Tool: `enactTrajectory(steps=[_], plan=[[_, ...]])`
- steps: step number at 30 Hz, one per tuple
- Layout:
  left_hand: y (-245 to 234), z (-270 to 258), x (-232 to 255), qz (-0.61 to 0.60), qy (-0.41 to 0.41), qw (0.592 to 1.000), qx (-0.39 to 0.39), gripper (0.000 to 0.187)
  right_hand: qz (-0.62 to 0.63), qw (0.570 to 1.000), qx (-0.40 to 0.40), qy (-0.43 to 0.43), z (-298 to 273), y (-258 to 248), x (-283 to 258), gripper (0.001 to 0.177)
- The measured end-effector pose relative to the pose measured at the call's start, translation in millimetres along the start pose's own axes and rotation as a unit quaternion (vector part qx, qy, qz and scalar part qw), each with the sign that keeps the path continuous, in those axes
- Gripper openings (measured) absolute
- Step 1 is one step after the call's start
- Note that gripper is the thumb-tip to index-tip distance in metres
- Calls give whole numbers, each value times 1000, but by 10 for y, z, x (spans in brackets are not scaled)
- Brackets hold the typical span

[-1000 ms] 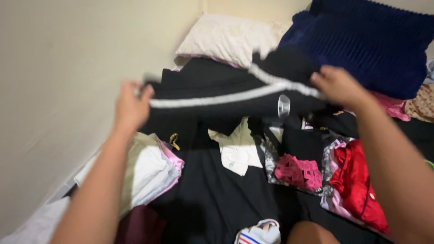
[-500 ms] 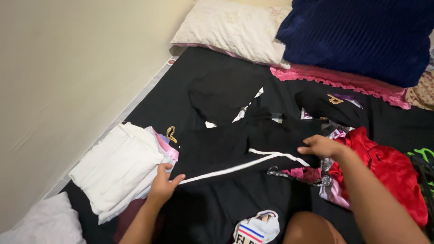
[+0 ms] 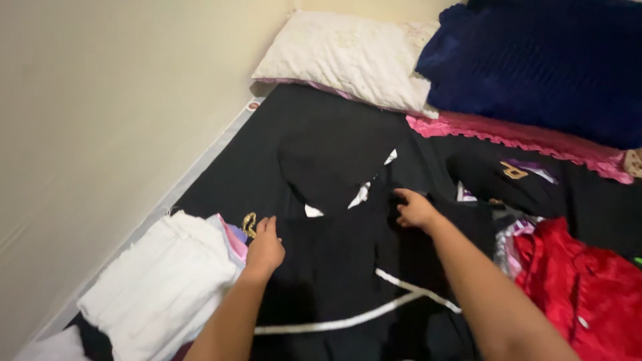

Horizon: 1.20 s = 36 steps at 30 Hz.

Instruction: The person folds a black shirt, a white t-shirt, and a pair of socks by hand on a bed before placing them into a closet drawer.

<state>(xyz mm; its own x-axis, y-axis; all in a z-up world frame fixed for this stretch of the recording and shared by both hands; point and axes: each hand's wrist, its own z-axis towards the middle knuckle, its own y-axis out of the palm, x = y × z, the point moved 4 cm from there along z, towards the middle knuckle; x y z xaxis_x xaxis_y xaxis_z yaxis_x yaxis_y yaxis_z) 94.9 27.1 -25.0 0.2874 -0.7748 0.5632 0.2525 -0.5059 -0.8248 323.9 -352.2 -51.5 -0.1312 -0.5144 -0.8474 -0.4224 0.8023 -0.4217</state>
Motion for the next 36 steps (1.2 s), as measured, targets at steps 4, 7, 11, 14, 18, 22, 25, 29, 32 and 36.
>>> enactTrajectory(steps=[4, 7, 11, 14, 18, 22, 25, 29, 32, 36], plan=[[145, 295, -96, 37, -50, 994, -89, 91, 9, 991, 88, 97, 33, 97, -50, 70], [209, 319, -205, 14, -100, 989, -106, 88, 56, 981, 147, 111, 112, 130, 76, 82], [141, 329, -257, -94, -148, 983, -61, 33, 135, 978, 120, 106, 201, 69, 171, 66], [-57, 212, -312, -252, -166, 953, -7, 12, 216, 969, 95, 70, 38, -178, 56, 54], [-323, -90, -256, -285, -96, 953, 13, 6, 208, 978, 6, -29, -429, -605, -40, 40], [-482, -590, -105, -168, 54, 978, 107, 16, 86, 990, -76, -87, -728, -907, 284, 32], [-371, -853, -188, 3, 46, 999, -4, 15, -126, 950, -148, -243, -938, -862, 300, 37], [-85, -908, -186, 65, -4, 996, -59, 31, -386, 919, 54, -61, -1474, -646, -60, 31], [35, -1041, -59, 98, -92, 989, -55, 46, -444, 877, 133, -127, -1914, -223, -571, 31], [-1, -1293, 83, 100, -273, 949, -122, 76, -487, 868, 96, 9, -2213, 54, -575, 67]])
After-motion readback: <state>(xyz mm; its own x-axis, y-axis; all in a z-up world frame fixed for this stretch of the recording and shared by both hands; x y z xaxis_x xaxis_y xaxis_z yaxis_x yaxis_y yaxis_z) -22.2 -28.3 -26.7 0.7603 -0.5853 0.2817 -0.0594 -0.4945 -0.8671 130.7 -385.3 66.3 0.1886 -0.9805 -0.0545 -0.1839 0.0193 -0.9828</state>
